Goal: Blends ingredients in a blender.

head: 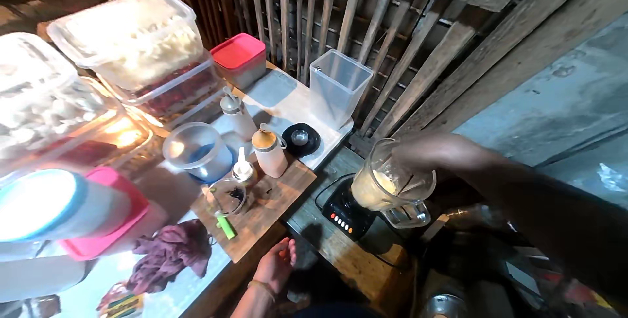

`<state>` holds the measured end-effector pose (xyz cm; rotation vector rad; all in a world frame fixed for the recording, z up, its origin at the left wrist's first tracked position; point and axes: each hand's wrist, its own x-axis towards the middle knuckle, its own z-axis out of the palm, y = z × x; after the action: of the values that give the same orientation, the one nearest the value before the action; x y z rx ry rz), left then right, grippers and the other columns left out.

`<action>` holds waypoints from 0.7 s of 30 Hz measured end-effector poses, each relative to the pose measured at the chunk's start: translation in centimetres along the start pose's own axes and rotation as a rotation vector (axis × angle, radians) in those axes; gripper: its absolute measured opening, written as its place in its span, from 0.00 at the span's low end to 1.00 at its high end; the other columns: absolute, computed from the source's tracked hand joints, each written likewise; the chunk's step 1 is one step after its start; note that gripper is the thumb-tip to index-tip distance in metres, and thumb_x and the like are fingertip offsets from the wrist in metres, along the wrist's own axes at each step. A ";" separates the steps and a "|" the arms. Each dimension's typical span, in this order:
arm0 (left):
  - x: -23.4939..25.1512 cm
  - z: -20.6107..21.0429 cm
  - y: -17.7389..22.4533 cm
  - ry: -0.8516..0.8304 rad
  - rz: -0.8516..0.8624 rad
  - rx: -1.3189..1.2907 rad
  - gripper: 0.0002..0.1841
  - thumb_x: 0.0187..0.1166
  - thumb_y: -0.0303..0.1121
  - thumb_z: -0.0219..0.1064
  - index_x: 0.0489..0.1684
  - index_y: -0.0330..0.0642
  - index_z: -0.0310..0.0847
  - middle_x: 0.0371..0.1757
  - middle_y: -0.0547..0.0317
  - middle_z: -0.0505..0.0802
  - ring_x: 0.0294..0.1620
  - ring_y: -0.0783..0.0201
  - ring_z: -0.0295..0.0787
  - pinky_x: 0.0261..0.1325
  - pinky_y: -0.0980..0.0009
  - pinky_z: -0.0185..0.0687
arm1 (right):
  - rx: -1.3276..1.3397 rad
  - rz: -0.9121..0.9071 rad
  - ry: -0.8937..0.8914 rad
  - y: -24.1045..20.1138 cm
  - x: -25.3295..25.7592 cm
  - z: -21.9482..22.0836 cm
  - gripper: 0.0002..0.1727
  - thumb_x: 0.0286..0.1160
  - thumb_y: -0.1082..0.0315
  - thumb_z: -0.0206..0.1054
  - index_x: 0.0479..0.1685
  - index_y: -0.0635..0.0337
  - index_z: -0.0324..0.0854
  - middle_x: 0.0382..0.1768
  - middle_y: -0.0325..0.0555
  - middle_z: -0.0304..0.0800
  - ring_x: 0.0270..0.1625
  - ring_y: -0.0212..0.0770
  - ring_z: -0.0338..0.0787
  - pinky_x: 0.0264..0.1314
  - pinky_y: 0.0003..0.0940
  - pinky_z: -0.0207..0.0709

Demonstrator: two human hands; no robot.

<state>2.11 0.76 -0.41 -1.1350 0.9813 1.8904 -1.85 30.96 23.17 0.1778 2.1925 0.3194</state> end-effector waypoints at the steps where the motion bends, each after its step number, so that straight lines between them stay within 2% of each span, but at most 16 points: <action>1: 0.1 -0.1 0.0 0.000 0.000 0.003 0.10 0.88 0.25 0.51 0.59 0.35 0.72 0.35 0.55 0.86 0.27 0.70 0.85 0.32 0.79 0.85 | -0.010 0.016 -0.008 -0.3 -0.3 -0.2 0.07 0.77 0.73 0.69 0.46 0.67 0.86 0.45 0.61 0.89 0.52 0.63 0.89 0.53 0.64 0.78; 6: -0.1 -0.1 -0.1 -0.028 -0.002 0.011 0.11 0.89 0.27 0.49 0.61 0.35 0.71 0.34 0.56 0.85 0.26 0.71 0.84 0.30 0.79 0.84 | 0.043 0.030 -0.106 -1.9 4.3 2.8 0.12 0.79 0.71 0.67 0.53 0.70 0.85 0.54 0.66 0.88 0.61 0.65 0.87 0.60 0.66 0.76; 8: -0.1 -0.3 0.0 -0.023 -0.003 0.005 0.11 0.89 0.26 0.49 0.61 0.35 0.71 0.34 0.56 0.85 0.25 0.71 0.84 0.30 0.79 0.84 | 0.045 0.009 -0.051 -1.1 3.3 2.3 0.10 0.80 0.71 0.66 0.49 0.70 0.86 0.52 0.66 0.89 0.58 0.65 0.88 0.59 0.66 0.76; 11: 0.2 -0.6 0.0 -0.007 -0.006 0.015 0.11 0.88 0.25 0.49 0.62 0.35 0.70 0.35 0.56 0.85 0.25 0.70 0.84 0.30 0.79 0.83 | -0.004 0.030 -0.020 -0.5 0.6 0.1 0.05 0.76 0.74 0.68 0.41 0.67 0.87 0.44 0.61 0.89 0.51 0.63 0.89 0.51 0.64 0.78; 13: 0.2 -0.6 0.0 -0.008 -0.007 0.014 0.11 0.88 0.25 0.49 0.62 0.35 0.70 0.35 0.55 0.85 0.25 0.70 0.84 0.29 0.79 0.83 | -0.017 0.051 -0.053 -1.2 1.2 0.3 0.07 0.78 0.73 0.67 0.46 0.68 0.87 0.48 0.62 0.89 0.55 0.63 0.88 0.54 0.64 0.78; 16: 0.1 -0.4 -0.1 -0.019 -0.007 -0.003 0.11 0.88 0.25 0.48 0.62 0.35 0.70 0.34 0.56 0.85 0.25 0.71 0.84 0.29 0.79 0.84 | 0.021 0.073 -0.107 -2.2 4.6 2.8 0.13 0.82 0.71 0.64 0.59 0.70 0.83 0.57 0.67 0.87 0.63 0.65 0.87 0.61 0.64 0.77; 17: 0.0 -0.2 0.0 -0.019 -0.004 -0.006 0.11 0.88 0.25 0.48 0.62 0.35 0.70 0.34 0.56 0.85 0.25 0.71 0.84 0.30 0.79 0.84 | 0.031 0.074 -0.083 -2.0 4.6 3.0 0.13 0.83 0.71 0.63 0.59 0.69 0.83 0.58 0.66 0.88 0.64 0.65 0.87 0.61 0.64 0.77; 19: 0.1 -0.4 0.1 -0.011 -0.003 -0.012 0.11 0.88 0.25 0.48 0.61 0.35 0.71 0.35 0.55 0.86 0.26 0.70 0.85 0.30 0.79 0.84 | 0.046 0.067 0.005 -1.1 2.6 1.8 0.11 0.83 0.73 0.63 0.54 0.70 0.85 0.56 0.66 0.88 0.62 0.66 0.87 0.61 0.65 0.76; 21: 0.4 -0.6 -0.2 -0.001 -0.009 -0.012 0.10 0.88 0.25 0.49 0.59 0.35 0.71 0.34 0.55 0.86 0.26 0.70 0.85 0.30 0.78 0.85 | -0.049 0.098 0.047 -0.4 0.4 0.2 0.08 0.79 0.74 0.66 0.49 0.67 0.87 0.49 0.62 0.90 0.57 0.65 0.89 0.54 0.64 0.78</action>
<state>2.38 0.38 -1.04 -1.1430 0.9640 1.8924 -1.98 30.66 22.63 0.2536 2.2248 0.4354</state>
